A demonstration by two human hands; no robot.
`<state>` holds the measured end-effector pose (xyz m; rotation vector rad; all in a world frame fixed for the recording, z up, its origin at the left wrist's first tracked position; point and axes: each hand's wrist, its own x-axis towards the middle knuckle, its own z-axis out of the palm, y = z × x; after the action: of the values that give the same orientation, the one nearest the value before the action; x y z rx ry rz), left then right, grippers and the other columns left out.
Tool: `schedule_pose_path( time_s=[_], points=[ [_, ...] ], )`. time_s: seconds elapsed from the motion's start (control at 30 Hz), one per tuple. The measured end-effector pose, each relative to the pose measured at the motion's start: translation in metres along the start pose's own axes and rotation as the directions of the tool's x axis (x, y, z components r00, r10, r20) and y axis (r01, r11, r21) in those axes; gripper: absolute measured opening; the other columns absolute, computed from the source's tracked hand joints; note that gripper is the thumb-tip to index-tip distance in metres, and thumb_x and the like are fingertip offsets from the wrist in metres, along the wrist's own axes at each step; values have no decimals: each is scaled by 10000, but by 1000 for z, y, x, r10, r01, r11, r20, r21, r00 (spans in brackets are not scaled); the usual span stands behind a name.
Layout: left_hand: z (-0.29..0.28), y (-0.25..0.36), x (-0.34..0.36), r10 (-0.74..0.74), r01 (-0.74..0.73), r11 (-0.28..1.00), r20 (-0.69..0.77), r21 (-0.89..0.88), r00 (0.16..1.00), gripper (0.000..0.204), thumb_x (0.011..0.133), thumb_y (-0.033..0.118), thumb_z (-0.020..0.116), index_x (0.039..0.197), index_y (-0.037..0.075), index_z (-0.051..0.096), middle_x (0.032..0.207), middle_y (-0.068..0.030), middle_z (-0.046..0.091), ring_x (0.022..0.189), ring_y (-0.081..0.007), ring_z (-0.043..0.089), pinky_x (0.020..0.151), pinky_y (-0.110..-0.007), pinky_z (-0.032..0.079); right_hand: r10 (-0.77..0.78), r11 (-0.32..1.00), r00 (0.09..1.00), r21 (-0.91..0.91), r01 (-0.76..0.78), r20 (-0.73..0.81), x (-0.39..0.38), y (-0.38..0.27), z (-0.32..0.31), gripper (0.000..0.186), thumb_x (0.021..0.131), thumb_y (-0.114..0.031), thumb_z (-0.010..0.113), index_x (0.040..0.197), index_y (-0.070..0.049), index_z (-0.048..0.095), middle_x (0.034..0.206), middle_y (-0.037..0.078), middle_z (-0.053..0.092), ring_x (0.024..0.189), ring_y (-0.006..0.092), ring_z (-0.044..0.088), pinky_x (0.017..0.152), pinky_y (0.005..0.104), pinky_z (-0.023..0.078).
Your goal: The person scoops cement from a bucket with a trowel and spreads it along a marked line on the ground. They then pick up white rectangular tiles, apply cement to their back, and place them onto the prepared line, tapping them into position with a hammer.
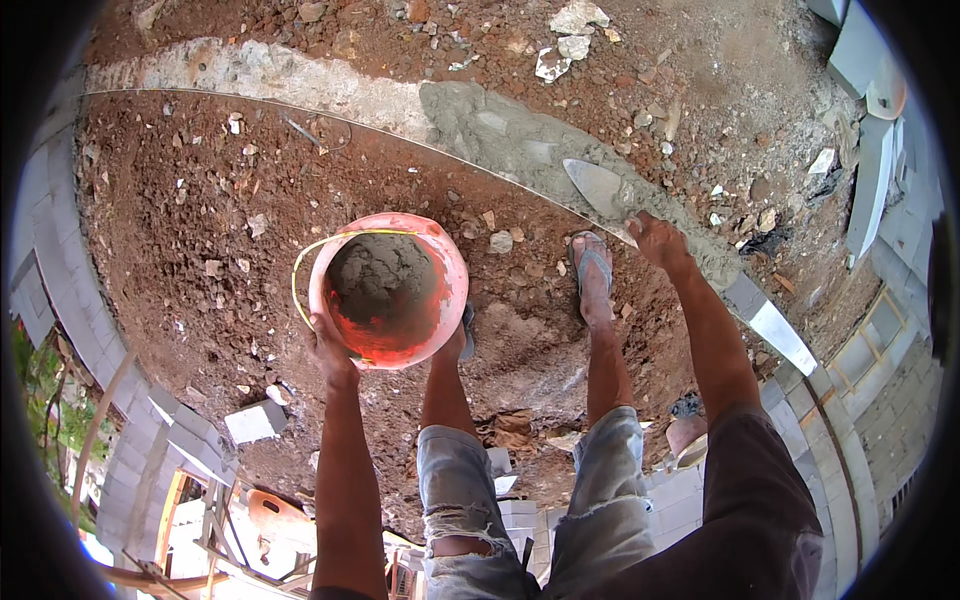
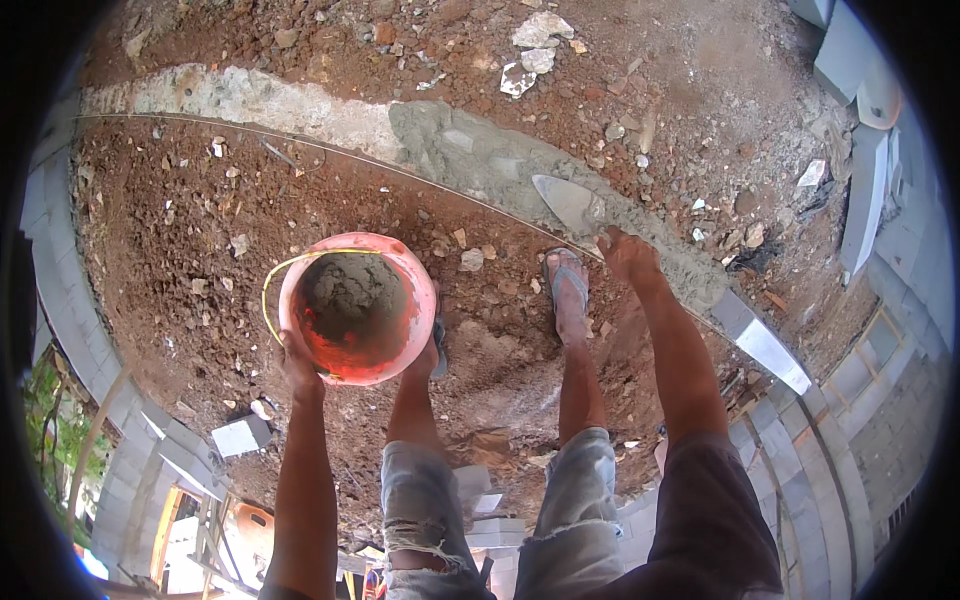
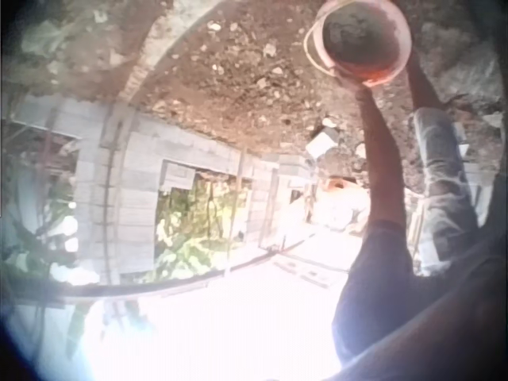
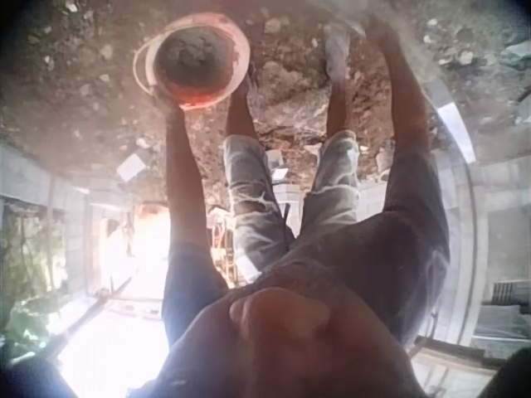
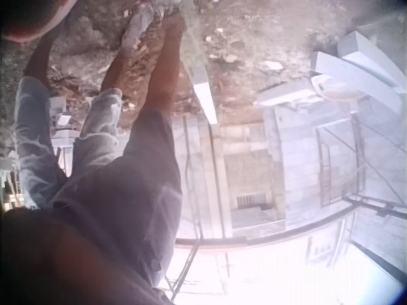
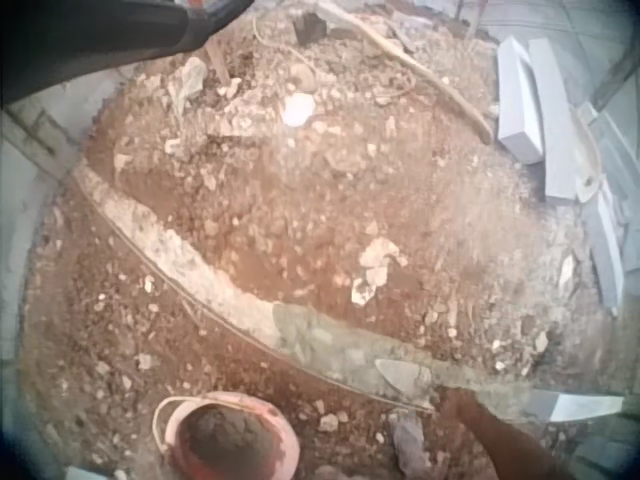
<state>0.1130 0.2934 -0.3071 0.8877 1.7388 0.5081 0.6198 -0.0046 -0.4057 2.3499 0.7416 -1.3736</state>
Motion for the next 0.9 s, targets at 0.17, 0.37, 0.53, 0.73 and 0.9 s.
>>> schedule_pose_path(
  time_s=[0.17,0.37,0.53,0.73,0.9],
  points=[
    [-11,-11,22,5,-6,999,33,38,999,514,1076,426,530,1435,61,487,1342,-111,573,1213,-254,554,1039,-426,454,-16,1000,991,-4,15,-134,-26,24,-9,507,1027,-566,476,1217,-122,629,1024,235,728,959,424,708,816,503,566],
    [-82,-33,63,-64,126,937,-194,327,979,558,1082,434,486,1491,56,473,1386,-152,570,1225,-285,567,1046,-418,453,-219,904,935,304,302,-280,-176,-94,-48,412,997,-482,580,1212,-134,625,933,182,727,795,371,720,712,478,573],
    [-69,3,51,-240,288,914,-189,286,952,744,1043,583,459,1561,56,371,1523,-167,447,1366,-319,455,1120,-499,375,-525,796,851,369,480,23,-212,-243,18,390,1001,-377,583,1231,-63,587,1020,190,724,910,368,738,762,488,610],
    [-86,42,-9,-260,346,820,-240,456,935,852,1002,646,459,1634,129,217,1682,-161,228,1506,-366,294,1211,-583,239,-594,725,801,480,494,74,-260,-316,18,484,949,-298,616,1333,-6,573,1026,226,700,937,370,715,829,505,564],
    [-71,48,-85,-128,43,844,123,534,984,753,1039,516,511,1600,68,283,1660,-183,270,1510,-346,287,1223,-510,247,-602,572,784,603,556,-151,-294,-226,-27,485,914,-306,698,1325,-67,600,1108,221,705,1048,388,690,917,488,545]
  ],
)
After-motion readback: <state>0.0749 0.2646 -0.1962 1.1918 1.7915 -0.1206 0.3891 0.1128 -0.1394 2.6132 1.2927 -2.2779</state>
